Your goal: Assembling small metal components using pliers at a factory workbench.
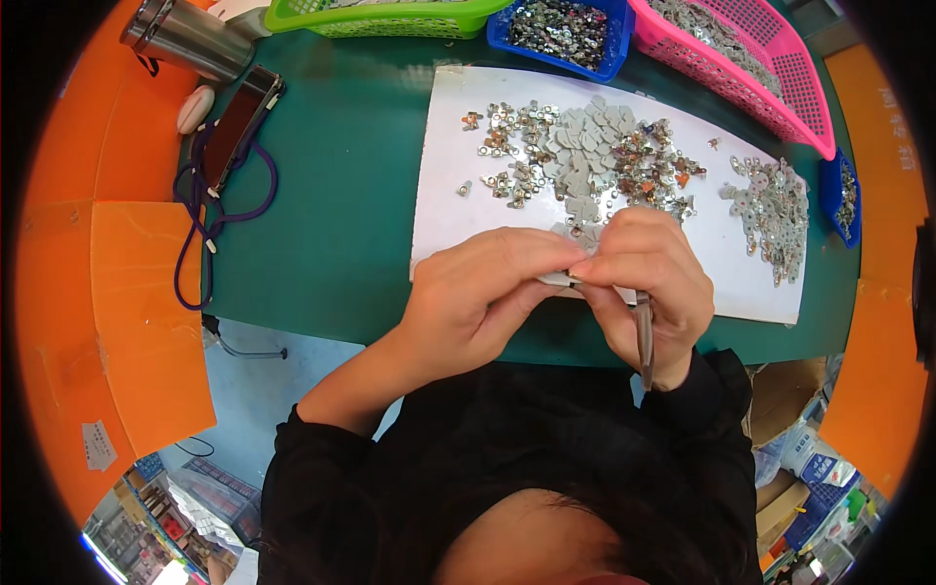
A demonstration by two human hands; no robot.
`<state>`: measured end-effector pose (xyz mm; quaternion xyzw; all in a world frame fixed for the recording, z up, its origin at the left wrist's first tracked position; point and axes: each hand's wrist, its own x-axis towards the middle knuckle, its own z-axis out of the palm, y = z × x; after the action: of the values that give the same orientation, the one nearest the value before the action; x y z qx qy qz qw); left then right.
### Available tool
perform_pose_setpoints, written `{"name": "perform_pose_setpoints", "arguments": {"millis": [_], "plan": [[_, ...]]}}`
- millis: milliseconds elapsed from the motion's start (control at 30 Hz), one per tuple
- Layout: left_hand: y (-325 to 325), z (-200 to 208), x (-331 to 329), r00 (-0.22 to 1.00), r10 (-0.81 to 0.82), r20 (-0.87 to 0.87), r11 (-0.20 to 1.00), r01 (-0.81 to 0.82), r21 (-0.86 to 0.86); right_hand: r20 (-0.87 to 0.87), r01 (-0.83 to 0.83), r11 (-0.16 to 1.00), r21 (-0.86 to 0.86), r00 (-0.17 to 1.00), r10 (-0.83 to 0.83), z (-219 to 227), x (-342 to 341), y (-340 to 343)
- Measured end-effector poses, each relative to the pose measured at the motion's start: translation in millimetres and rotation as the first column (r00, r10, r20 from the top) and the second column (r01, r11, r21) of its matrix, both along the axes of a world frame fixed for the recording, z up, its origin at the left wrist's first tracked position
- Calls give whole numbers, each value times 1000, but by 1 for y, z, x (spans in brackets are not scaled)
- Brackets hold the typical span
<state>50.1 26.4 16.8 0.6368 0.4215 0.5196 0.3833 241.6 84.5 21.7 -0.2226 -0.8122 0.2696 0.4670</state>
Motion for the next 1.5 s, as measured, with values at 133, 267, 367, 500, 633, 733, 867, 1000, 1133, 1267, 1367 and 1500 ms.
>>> {"name": "perform_pose_setpoints", "arguments": {"millis": [133, 267, 367, 500, 633, 733, 867, 1000, 1133, 1267, 1367, 1500], "plan": [[4, -2, -4, 960, 76, -270, 953, 10, 304, 0, 7, 1000, 10, 1000, -7, 0, -1, -1], [2, -9, -3, 938, 168, -304, 910, -29, 414, -8, 28, 999, 17, 1000, -28, -1, -5, 0], [-1, -10, -4, 905, 266, -332, 859, -67, 507, 25, 4, 993, -118, 1000, -1, 7, 3, -2], [-1, -8, -8, 901, 299, -313, 866, -118, 486, 217, -79, 709, -701, 923, 317, 43, 27, 0], [1, -3, -9, 915, 262, -306, 902, -119, 415, 205, -89, 486, -869, 830, 519, 43, 27, 3], [1, 0, -7, 902, 275, -334, 891, -108, 440, 241, -69, 494, -867, 809, 536, 49, 24, 7], [2, -4, -10, 891, 293, -348, 875, -103, 473, 309, -23, 527, -850, 788, 532, 50, 24, 11], [3, -5, -16, 798, 368, -477, 808, -20, 589, 355, 18, 542, -840, 774, 525, 51, 23, 12], [9, -10, -22, 814, 324, -482, 768, 71, 637, 375, 16, 546, -837, 745, 553, 47, 25, 14], [10, -7, -24, 816, 297, -495, 758, 113, 642, 358, -40, 593, -804, 764, 537, 41, 25, 13], [8, -10, -24, 828, 307, -470, 737, 106, 668, 383, -84, 669, -738, 765, 518, 41, 24, 13], [-2, -10, -19, 897, 193, -399, 851, 50, 524, 438, -119, 742, -660, 742, 508, 38, 26, 11]]}}
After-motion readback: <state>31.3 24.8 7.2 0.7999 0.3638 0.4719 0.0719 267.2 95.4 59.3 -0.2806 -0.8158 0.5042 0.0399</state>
